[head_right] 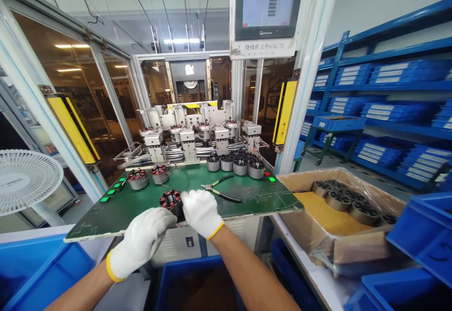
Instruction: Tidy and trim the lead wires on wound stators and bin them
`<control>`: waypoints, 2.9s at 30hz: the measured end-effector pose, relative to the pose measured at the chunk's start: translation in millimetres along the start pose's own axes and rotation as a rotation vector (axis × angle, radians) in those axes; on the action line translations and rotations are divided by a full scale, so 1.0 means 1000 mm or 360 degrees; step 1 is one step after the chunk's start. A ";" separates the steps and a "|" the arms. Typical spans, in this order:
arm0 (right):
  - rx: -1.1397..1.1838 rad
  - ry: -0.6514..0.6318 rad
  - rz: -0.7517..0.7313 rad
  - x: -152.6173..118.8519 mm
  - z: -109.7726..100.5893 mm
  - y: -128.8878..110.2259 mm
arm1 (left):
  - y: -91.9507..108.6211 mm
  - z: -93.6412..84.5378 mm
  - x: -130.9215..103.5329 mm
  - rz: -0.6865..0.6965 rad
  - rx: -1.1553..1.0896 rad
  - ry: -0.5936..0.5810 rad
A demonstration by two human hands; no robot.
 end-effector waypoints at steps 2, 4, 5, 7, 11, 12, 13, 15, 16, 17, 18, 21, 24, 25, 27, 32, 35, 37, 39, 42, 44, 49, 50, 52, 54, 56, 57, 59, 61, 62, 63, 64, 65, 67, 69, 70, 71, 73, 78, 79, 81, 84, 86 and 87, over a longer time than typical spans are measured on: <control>-0.0004 -0.0018 -0.0005 0.001 -0.001 0.001 | -0.004 -0.003 -0.002 -0.0182 -0.0172 0.0069; -0.0009 -0.0047 -0.0022 0.000 -0.001 0.000 | -0.011 -0.006 -0.001 -0.0564 -0.0364 0.0047; -0.0010 -0.0072 -0.0031 -0.002 0.000 0.000 | -0.015 -0.007 0.000 -0.0771 -0.0470 0.0006; -0.0008 -0.0132 -0.0039 -0.005 0.001 -0.002 | -0.021 -0.010 0.007 -0.1080 -0.0688 -0.0064; -0.0020 -0.0217 -0.0018 -0.015 0.005 -0.011 | -0.034 -0.015 0.034 -0.1296 -0.0900 -0.0116; -0.0032 -0.0227 -0.0015 -0.018 0.006 -0.015 | -0.037 -0.014 0.042 -0.1331 -0.0883 -0.0140; -0.0045 -0.0234 -0.0015 -0.020 0.006 -0.019 | -0.040 -0.012 0.050 -0.1359 -0.0846 -0.0170; -0.0063 -0.0251 -0.0011 -0.024 0.008 -0.027 | -0.044 -0.006 0.067 -0.1376 -0.0728 -0.0261; -0.0068 -0.0266 -0.0009 -0.025 0.009 -0.032 | -0.044 -0.002 0.075 -0.1361 -0.0654 -0.0324; -0.0070 -0.0282 -0.0002 -0.026 0.010 -0.036 | -0.043 0.002 0.082 -0.1337 -0.0572 -0.0382; -0.0070 -0.0299 0.0008 -0.027 0.011 -0.039 | -0.042 0.005 0.088 -0.1307 -0.0487 -0.0431; -0.0058 -0.0359 0.0054 -0.028 0.012 -0.046 | -0.039 0.010 0.097 -0.1231 -0.0338 -0.0507; 0.0013 -0.0385 0.0120 -0.027 0.011 -0.048 | -0.038 0.008 0.094 -0.1181 -0.0429 -0.0586; 0.0040 -0.0375 0.0137 -0.027 0.010 -0.048 | -0.039 0.005 0.091 -0.1177 -0.0450 -0.0588; 0.0094 -0.0339 0.0149 -0.026 0.008 -0.046 | -0.043 -0.005 0.083 -0.1176 -0.0393 -0.0514; 0.0180 -0.0251 0.0097 -0.029 0.005 -0.042 | -0.040 -0.021 0.047 -0.0670 -0.0251 -0.0403; 0.0163 -0.0220 0.0088 -0.033 0.004 -0.043 | -0.036 -0.010 0.021 -0.0320 -0.0092 -0.0370; 0.0130 -0.0184 0.0059 -0.035 0.003 -0.047 | -0.033 -0.001 0.009 -0.0169 0.0066 -0.0214; 0.0089 -0.0163 0.0048 -0.038 0.003 -0.053 | -0.028 0.007 0.002 -0.0067 0.0174 -0.0031; 0.0031 -0.0182 0.0078 -0.040 -0.003 -0.056 | -0.023 0.014 -0.002 -0.0009 0.0237 0.0150; 0.0036 -0.0176 -0.0004 -0.037 -0.013 -0.053 | -0.020 0.016 -0.002 -0.0004 0.0226 0.0221; 0.0006 0.0125 -0.0050 -0.009 -0.056 -0.017 | -0.020 0.016 -0.001 -0.0038 0.0180 0.0332; -0.0067 0.0158 -0.0073 -0.003 -0.061 -0.009 | -0.020 0.017 -0.001 -0.0041 0.0185 0.0332; -0.0231 0.0094 -0.0205 0.006 -0.060 0.000 | -0.021 0.019 -0.003 -0.0038 0.0192 0.0314; -0.0307 -0.0090 -0.0329 0.006 -0.048 0.002 | -0.023 0.020 -0.005 -0.0041 0.0184 0.0283; -0.0262 -0.0279 -0.0407 -0.001 -0.033 -0.003 | -0.026 0.020 -0.005 -0.0052 0.0152 0.0256; -0.0213 -0.0340 -0.0418 -0.006 -0.027 -0.008 | -0.028 0.019 -0.004 -0.0087 0.0130 0.0249; -0.0109 -0.0391 -0.0405 -0.013 -0.015 -0.019 | -0.034 0.015 0.004 -0.0257 0.0054 0.0194; -0.0014 -0.0385 -0.0363 -0.017 -0.006 -0.031 | -0.041 0.010 0.017 -0.0485 -0.0075 0.0022; 0.0023 -0.0374 -0.0341 -0.017 -0.003 -0.036 | -0.043 0.008 0.023 -0.0572 -0.0139 -0.0095; 0.0053 -0.0368 -0.0320 -0.018 -0.001 -0.040 | -0.044 0.006 0.029 -0.0626 -0.0185 -0.0208; 0.0073 -0.0372 -0.0299 -0.019 0.000 -0.043 | -0.045 0.004 0.033 -0.0651 -0.0204 -0.0294; 0.0079 -0.0381 -0.0277 -0.021 -0.001 -0.044 | -0.045 0.001 0.035 -0.0659 -0.0201 -0.0343; 0.0047 -0.0381 -0.0215 -0.025 -0.010 -0.043 | -0.044 -0.003 0.033 -0.0660 -0.0187 -0.0340; 0.0009 -0.0273 -0.0108 -0.029 -0.028 -0.035 | -0.043 -0.002 0.023 -0.0656 -0.0217 -0.0251; 0.0009 -0.0173 -0.0059 -0.029 -0.039 -0.030 | -0.043 0.000 0.017 -0.0649 -0.0230 -0.0180; 0.0024 -0.0068 -0.0036 -0.028 -0.050 -0.024 | -0.042 0.002 0.010 -0.0641 -0.0227 -0.0097; 0.0039 0.0050 -0.0098 -0.021 -0.066 -0.013 | -0.041 0.009 0.000 -0.0624 -0.0186 0.0066; -0.0177 -0.0300 -0.0352 -0.001 -0.049 -0.001 | -0.042 0.022 -0.007 -0.0657 -0.0179 0.0218; -0.0187 -0.0368 -0.0360 0.000 -0.040 -0.002 | -0.043 0.022 -0.005 -0.0692 -0.0202 0.0183; -0.0141 -0.0424 -0.0379 -0.003 -0.023 -0.009 | -0.048 0.021 0.000 -0.0785 -0.0237 0.0076; 0.0013 -0.0388 -0.0405 -0.012 -0.004 -0.023 | -0.052 0.016 0.009 -0.0900 -0.0242 -0.0080; 0.0180 -0.0360 -0.0381 -0.015 0.001 -0.021 | -0.053 0.012 0.012 -0.0922 -0.0238 -0.0124; 0.0290 -0.0373 -0.0372 -0.015 0.000 -0.017 | -0.052 0.011 0.012 -0.0905 -0.0244 -0.0127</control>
Point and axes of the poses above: each hand's wrist, its own x-axis towards the middle knuckle, its own z-axis out of the palm, y = z × x, the point moved 4 cm from there along x, towards the middle knuckle, and after that the axes turned 5 degrees about -x, right-handed, at the moved point
